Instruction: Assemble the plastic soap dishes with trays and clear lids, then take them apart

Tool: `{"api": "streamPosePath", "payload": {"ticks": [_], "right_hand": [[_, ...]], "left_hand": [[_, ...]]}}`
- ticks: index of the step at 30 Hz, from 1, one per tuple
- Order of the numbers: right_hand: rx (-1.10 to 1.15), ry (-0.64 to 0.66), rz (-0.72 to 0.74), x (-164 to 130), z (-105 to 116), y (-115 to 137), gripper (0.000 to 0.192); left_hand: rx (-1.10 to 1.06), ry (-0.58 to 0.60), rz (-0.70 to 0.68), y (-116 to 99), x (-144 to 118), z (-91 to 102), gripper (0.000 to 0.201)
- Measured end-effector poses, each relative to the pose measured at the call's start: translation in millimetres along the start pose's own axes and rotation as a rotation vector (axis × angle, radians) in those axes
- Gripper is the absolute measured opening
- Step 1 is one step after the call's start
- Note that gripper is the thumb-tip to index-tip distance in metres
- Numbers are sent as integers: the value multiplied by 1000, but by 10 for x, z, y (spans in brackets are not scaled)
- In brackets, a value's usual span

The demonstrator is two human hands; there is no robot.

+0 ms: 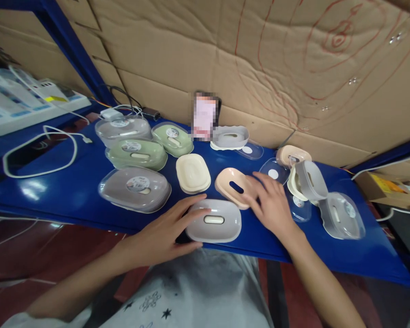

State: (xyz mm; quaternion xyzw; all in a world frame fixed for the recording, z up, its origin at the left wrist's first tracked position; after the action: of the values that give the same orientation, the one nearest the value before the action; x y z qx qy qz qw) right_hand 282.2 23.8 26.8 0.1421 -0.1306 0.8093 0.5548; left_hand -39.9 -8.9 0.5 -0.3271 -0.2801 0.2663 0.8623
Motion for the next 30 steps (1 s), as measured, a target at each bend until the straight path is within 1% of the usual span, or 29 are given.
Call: {"api": "streamPosePath", "payload": {"ticks": [2,5,7,9,10,12,15,17,19,21,23,24,27,30], "right_hand": [[-10,99,65,-35,-10,52,43],[10,106,119,-75,1,74,43],[29,122,208,-98,15,83,47],[69,143,273,-121,24,79,47],[76,135,272,-130,26,65,44],[49,105,224,-148,27,21,40],[27,86,172,-174,55,-26,43],[122,36,140,-186,131,-15,42],[279,4,145,-197,230,56,39],[381,58,239,-216,297,197,42],[364,121,372,-257,316,370,47],[324,129,423,-284,311,447,50],[197,79,515,-371,283,595,55],[109,51,576,-433,275,626,55]], "left_hand": [[-18,-20,20,13,-3,-7,66],[-76,-42,66,44,-5,-21,71],[-109,-50,83,63,-6,-31,76],[-131,-64,79,76,-7,-38,79],[-139,-73,73,81,-7,-40,80],[-154,-81,62,87,-8,-43,82],[-168,-77,63,98,-10,-47,86],[-179,-73,79,112,-10,-51,90],[-187,-79,88,129,-8,-57,95],[-193,-90,74,141,-4,-61,102],[-200,-94,57,143,0,-59,107],[-204,-89,58,141,2,-56,107],[-204,-68,100,130,2,-39,105],[-189,-47,107,120,-4,-26,98]]}}
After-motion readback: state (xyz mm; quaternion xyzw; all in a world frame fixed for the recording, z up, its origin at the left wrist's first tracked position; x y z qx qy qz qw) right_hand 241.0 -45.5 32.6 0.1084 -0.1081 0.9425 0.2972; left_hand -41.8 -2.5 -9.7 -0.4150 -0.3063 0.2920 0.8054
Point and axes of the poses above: each hand's wrist, its own x-axis towards the middle knuckle, its own z-axis out of the back of the hand, y = z × x, the point moved 2 cm from there along x, towards the middle knuckle, and after that the axes turned 11 degrees about -x, right-handed, at the moved point
